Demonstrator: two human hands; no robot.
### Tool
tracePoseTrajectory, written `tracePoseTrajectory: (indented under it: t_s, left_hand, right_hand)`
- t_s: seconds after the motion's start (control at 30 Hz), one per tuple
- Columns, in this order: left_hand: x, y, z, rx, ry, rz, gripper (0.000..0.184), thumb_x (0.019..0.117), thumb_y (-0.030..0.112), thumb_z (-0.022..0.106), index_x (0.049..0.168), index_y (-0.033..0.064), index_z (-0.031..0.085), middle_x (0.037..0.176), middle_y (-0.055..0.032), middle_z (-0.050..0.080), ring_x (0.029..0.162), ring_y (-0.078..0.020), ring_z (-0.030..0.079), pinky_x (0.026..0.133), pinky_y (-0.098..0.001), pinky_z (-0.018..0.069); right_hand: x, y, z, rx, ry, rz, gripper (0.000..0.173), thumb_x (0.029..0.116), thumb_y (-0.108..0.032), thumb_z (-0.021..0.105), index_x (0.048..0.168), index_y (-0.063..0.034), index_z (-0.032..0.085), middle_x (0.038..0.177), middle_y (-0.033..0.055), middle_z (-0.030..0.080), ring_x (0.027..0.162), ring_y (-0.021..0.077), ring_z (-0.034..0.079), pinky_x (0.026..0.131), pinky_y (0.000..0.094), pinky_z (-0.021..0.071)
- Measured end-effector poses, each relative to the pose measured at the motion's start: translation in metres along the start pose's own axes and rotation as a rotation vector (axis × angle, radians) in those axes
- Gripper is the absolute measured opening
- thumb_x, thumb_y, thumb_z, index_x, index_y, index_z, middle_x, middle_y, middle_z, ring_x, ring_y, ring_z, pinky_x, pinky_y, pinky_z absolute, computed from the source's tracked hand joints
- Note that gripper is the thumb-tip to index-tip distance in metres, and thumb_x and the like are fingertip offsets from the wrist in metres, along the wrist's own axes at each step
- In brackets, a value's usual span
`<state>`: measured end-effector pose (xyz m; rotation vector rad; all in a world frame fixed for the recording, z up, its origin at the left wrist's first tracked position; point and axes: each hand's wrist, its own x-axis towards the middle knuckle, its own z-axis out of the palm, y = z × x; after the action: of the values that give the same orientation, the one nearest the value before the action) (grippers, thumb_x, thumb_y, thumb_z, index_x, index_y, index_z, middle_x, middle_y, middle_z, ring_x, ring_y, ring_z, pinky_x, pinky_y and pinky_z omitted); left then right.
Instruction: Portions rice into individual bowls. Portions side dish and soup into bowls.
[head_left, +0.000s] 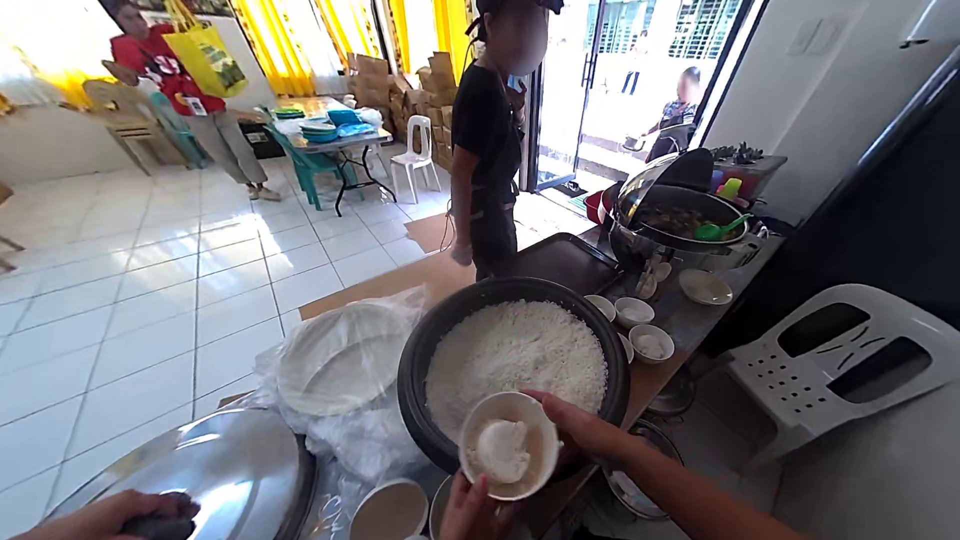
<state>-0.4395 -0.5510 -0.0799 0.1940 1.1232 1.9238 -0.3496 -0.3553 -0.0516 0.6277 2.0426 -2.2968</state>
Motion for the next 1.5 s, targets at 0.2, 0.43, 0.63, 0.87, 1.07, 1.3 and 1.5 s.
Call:
tracePoseTrajectory:
  t_s: [0.2, 0.43, 0.63, 0.87, 1.07, 1.3, 1.5]
  left_hand:
    - [0.024, -0.025, 0.054, 0.246, -0.208, -0.207, 0.061, 0.0984, 0.017, 0.052, 0.149, -0.0020, 0.024, 0.131, -0.0171, 0.057, 0.106, -0.0240, 0.068, 0.089, -0.0412, 0.0601]
    - [0.059, -0.018, 0.062, 0.310, -0.272, -0.022, 0.056, 0.0943, 0.033, 0.066, 0.139, 0.0055, 0.047, 0.135, -0.0080, 0.063, 0.117, -0.0257, 0.067, 0.090, -0.0432, 0.0605]
    - [0.071, 0.000, 0.047, 0.282, -0.219, 0.046, 0.039, 0.0985, 0.037, 0.064, 0.132, 0.0183, 0.055, 0.132, -0.0021, 0.068, 0.118, -0.0219, 0.068, 0.091, -0.0390, 0.0606]
    - [0.083, 0.007, 0.053, 0.286, -0.241, 0.081, 0.034, 0.0981, 0.041, 0.064, 0.129, 0.0285, 0.063, 0.131, 0.0007, 0.069, 0.118, -0.0193, 0.067, 0.093, -0.0372, 0.0597]
    - [0.089, 0.003, 0.069, 0.287, -0.178, 0.097, 0.033, 0.1024, 0.034, 0.057, 0.132, 0.0206, 0.055, 0.130, -0.0007, 0.069, 0.118, -0.0214, 0.067, 0.095, -0.0408, 0.0586]
    - [0.085, 0.003, 0.070, 0.255, -0.132, 0.110, 0.032, 0.1032, 0.026, 0.053, 0.133, 0.0144, 0.050, 0.130, -0.0034, 0.068, 0.117, -0.0225, 0.068, 0.093, -0.0414, 0.0595]
    - [0.068, 0.010, 0.060, 0.256, -0.041, 0.215, 0.036, 0.1008, 0.023, 0.055, 0.134, 0.0103, 0.051, 0.130, -0.0053, 0.067, 0.114, -0.0240, 0.069, 0.091, -0.0416, 0.0602]
  right_hand:
    - [-0.049, 0.028, -0.045, 0.185, 0.426, 0.032, 0.056, 0.1134, -0.037, 0.023, 0.147, 0.0024, 0.044, 0.130, 0.0156, 0.064, 0.116, 0.0171, 0.065, 0.101, 0.0374, 0.0539]
    - [-0.113, 0.067, -0.164, 0.200, 1.011, -0.067, 0.059, 0.1132, -0.041, 0.019, 0.153, -0.0012, 0.039, 0.137, 0.0183, 0.060, 0.119, 0.0216, 0.065, 0.098, 0.0413, 0.0569]
    - [-0.110, 0.147, -0.222, 0.287, 1.052, 0.124, 0.056, 0.1139, -0.038, 0.025, 0.157, -0.0031, 0.027, 0.136, 0.0277, 0.057, 0.105, 0.0345, 0.070, 0.080, 0.0483, 0.0614]
    - [-0.035, 0.209, -0.206, 0.293, 0.960, 0.160, 0.056, 0.1117, -0.032, 0.042, 0.156, -0.0014, 0.030, 0.142, 0.0290, 0.053, 0.116, 0.0373, 0.066, 0.090, 0.0524, 0.0592]
    - [0.009, 0.216, -0.187, 0.249, 1.147, 0.102, 0.067, 0.1081, -0.028, 0.053, 0.156, 0.0087, 0.024, 0.154, 0.0371, 0.036, 0.139, 0.0452, 0.045, 0.112, 0.0550, 0.0418]
    - [0.043, 0.222, -0.189, 0.162, 1.167, 0.146, 0.095, 0.0938, -0.030, 0.075, 0.158, 0.0092, 0.017, 0.158, 0.0430, 0.020, 0.148, 0.0545, 0.026, 0.120, 0.0614, 0.0254]
    - [0.006, 0.208, -0.205, 0.044, 1.093, 0.143, 0.088, 0.1013, -0.034, 0.065, 0.158, 0.0115, 0.016, 0.156, 0.0406, 0.030, 0.142, 0.0503, 0.039, 0.116, 0.0597, 0.0347]
